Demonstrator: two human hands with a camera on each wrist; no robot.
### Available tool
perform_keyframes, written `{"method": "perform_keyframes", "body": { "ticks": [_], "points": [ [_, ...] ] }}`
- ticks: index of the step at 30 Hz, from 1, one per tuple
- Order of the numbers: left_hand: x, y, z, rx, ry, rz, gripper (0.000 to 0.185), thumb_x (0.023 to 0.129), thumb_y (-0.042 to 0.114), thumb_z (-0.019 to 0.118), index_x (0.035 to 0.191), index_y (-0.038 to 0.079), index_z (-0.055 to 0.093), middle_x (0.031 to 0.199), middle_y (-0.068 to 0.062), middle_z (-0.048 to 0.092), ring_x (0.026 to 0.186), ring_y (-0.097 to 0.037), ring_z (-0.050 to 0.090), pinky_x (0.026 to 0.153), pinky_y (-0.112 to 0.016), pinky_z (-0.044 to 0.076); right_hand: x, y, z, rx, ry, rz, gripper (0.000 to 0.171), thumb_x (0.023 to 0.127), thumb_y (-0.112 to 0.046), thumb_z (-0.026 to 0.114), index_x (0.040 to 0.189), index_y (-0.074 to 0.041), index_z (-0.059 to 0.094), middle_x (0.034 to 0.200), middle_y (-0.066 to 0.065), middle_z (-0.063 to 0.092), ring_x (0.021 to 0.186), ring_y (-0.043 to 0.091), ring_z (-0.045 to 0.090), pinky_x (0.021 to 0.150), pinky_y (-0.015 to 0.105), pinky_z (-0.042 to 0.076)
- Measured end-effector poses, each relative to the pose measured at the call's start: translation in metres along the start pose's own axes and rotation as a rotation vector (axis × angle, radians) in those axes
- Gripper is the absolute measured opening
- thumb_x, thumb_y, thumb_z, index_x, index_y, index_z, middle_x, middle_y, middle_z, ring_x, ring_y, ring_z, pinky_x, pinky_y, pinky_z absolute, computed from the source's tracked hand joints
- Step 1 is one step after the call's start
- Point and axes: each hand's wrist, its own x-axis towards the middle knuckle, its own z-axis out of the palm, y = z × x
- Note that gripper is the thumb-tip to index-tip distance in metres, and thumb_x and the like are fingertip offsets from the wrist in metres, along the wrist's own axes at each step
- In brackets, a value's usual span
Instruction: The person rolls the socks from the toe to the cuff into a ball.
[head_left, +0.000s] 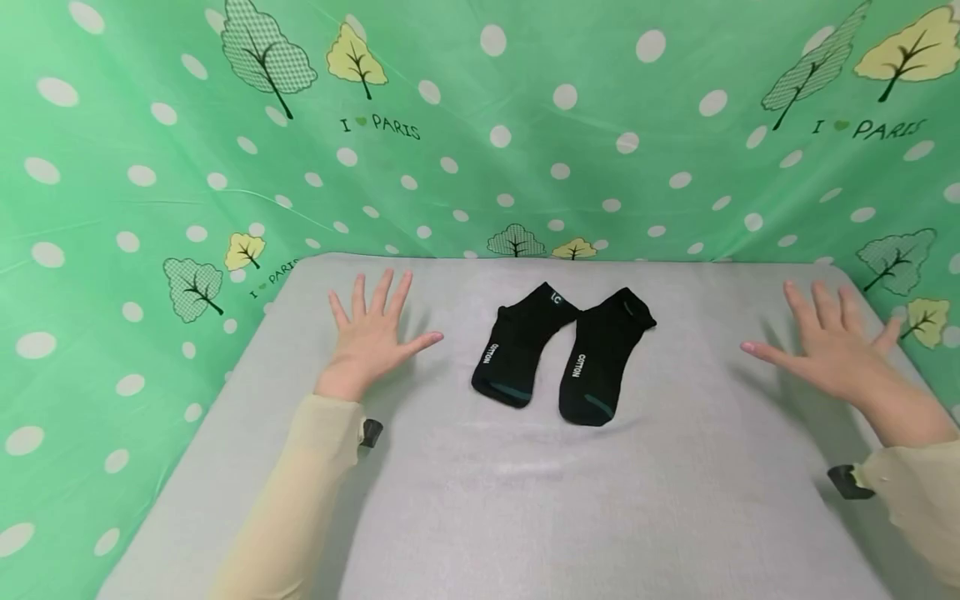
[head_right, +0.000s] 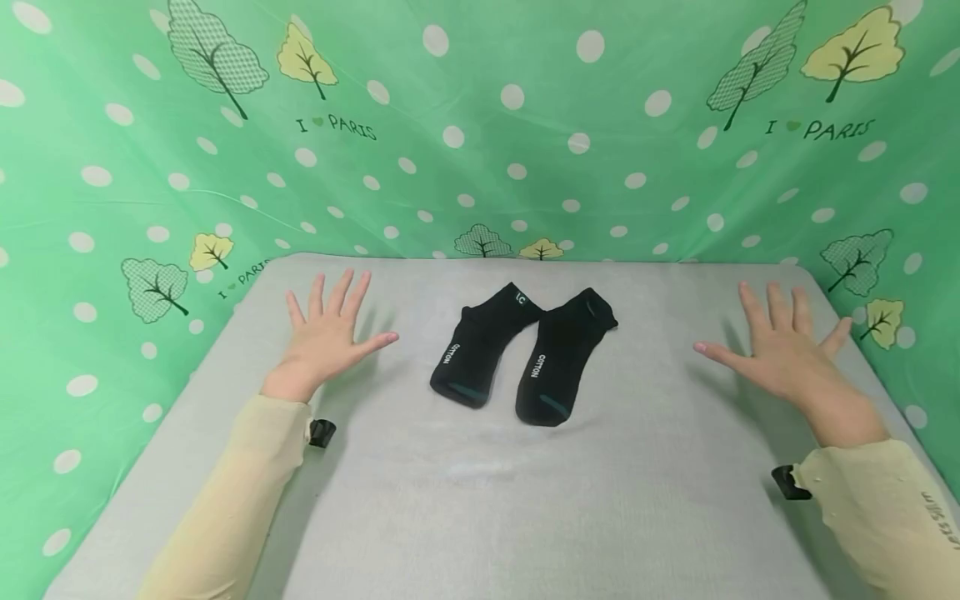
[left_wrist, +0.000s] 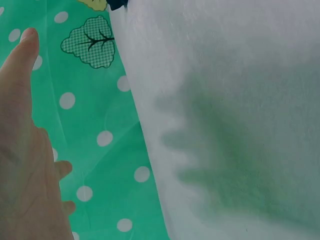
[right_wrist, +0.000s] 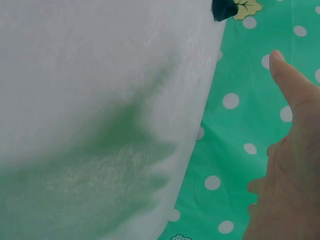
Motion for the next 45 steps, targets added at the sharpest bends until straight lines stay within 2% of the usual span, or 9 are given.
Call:
{"method": "perform_keyframes", "body": {
  "ticks": [9,16,21,26,31,36,45],
  "points": [
    [0.001,0.003,0.003,-0.008,0.006,0.007,0.107,0.083,0.083,0.046,0.161,0.030,-0.005,0.170,-0.006,0.000,0.153,-0.047,-0.006,0.112,-0.075,-0.015,0.000,-0.005,-0.002,-0.008,-0.018,-0.014,0.109,0.091,-0.071,0.047,0.157,-0.016,-0.020,0.160,0.028,-0.021,0.145,0.056,-0.021,0.092,0.089,-0.014],
    [0.002,0.008,0.005,-0.013,0.014,0.021,0.107,0.083,0.082,0.048,0.161,0.030,-0.003,0.170,-0.007,0.003,0.154,-0.047,-0.004,0.113,-0.075,-0.012,0.002,-0.007,-0.002,0.025,-0.026,-0.055,0.104,0.094,-0.067,0.046,0.157,-0.016,-0.019,0.160,0.027,-0.022,0.146,0.053,-0.023,0.095,0.088,-0.013],
    [0.002,0.012,0.006,-0.020,0.016,0.031,0.108,0.082,0.081,0.050,0.161,0.028,0.000,0.170,-0.008,0.004,0.154,-0.046,-0.004,0.114,-0.074,-0.010,0.005,-0.008,-0.001,0.071,-0.023,-0.073,0.102,0.095,-0.064,0.048,0.158,-0.014,-0.015,0.160,0.032,-0.019,0.146,0.053,-0.021,0.101,0.085,-0.006],
    [0.003,0.016,0.007,-0.026,0.013,0.041,0.108,0.082,0.082,0.049,0.161,0.028,0.000,0.170,-0.007,0.004,0.154,-0.045,-0.005,0.116,-0.072,-0.010,0.008,-0.012,0.000,0.074,-0.017,-0.086,0.102,0.095,-0.063,0.049,0.159,-0.013,-0.013,0.160,0.034,-0.016,0.147,0.055,-0.017,0.102,0.085,-0.001],
    [0.003,0.021,0.006,-0.034,0.012,0.051,0.108,0.083,0.081,0.050,0.161,0.028,-0.001,0.170,-0.007,0.003,0.154,-0.045,-0.006,0.117,-0.071,-0.010,0.010,-0.015,0.000,0.086,-0.013,-0.104,0.101,0.096,-0.061,0.051,0.159,-0.010,-0.010,0.160,0.035,-0.010,0.146,0.058,-0.011,0.104,0.083,0.003],
    [0.003,0.026,0.005,-0.027,0.013,0.061,0.107,0.083,0.079,0.052,0.162,0.027,0.001,0.170,-0.008,0.005,0.154,-0.045,-0.004,0.118,-0.071,-0.007,0.011,-0.017,-0.001,0.135,0.004,-0.136,0.100,0.096,-0.055,0.055,0.159,-0.005,-0.004,0.159,0.039,-0.002,0.143,0.063,0.002,0.108,0.078,0.011],
    [0.002,0.038,0.004,-0.054,0.002,0.093,0.104,0.083,0.079,0.052,0.162,0.027,0.007,0.169,-0.006,0.007,0.155,-0.042,-0.005,0.119,-0.070,-0.006,0.014,-0.024,-0.003,0.196,-0.005,-0.173,0.097,0.096,-0.051,0.058,0.159,-0.003,0.002,0.159,0.038,0.012,0.144,0.060,0.012,0.109,0.075,0.016]
  ]
}}
